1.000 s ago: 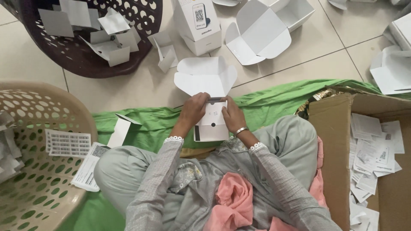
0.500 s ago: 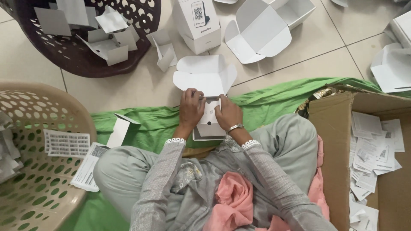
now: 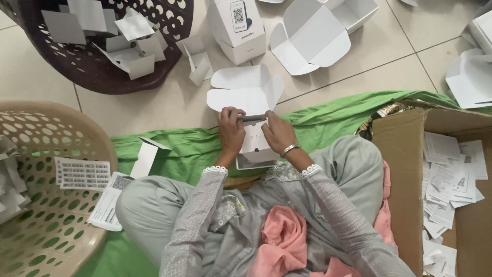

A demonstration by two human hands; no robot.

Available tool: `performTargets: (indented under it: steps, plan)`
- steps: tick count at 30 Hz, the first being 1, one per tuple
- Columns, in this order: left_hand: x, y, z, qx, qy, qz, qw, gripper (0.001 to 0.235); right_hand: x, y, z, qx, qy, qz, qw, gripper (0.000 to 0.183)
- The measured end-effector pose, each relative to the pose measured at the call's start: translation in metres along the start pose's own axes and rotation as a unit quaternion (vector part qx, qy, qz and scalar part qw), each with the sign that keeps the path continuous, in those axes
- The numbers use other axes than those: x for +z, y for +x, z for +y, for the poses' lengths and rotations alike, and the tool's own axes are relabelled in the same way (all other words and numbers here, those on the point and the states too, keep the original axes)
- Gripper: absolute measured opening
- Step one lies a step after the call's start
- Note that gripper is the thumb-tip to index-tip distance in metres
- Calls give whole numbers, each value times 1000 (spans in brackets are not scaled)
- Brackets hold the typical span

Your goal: The person packs items and paper inserts into small white cardboard boxes.

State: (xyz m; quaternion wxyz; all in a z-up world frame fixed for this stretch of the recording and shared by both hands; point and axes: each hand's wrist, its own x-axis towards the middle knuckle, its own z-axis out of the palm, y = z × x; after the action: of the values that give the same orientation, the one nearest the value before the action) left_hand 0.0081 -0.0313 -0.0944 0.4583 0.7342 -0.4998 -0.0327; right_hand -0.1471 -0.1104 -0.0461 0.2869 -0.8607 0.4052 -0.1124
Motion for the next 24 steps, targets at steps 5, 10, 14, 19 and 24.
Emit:
performTargets:
  steps: [5, 10, 14, 19, 24]
  plan:
    - [-1, -3, 8, -31, -21, 19, 999, 20, 4, -10, 3, 35, -2, 10, 999, 21]
    - [0, -4, 8, -26, -24, 26, 999, 21, 13, -11, 6, 42, 10, 52, 998, 20]
    - [-1, -4, 14, -12, -22, 21, 999, 21, 33, -17, 21, -38, 27, 163, 986, 21]
    - [6, -13, 6, -38, -25, 68, 997, 20, 19, -31, 4, -45, -10, 181, 982, 39]
    - [35, -23, -28, -260, -44, 172, 949, 26, 18, -47, -7, -146, -122, 275, 942, 101]
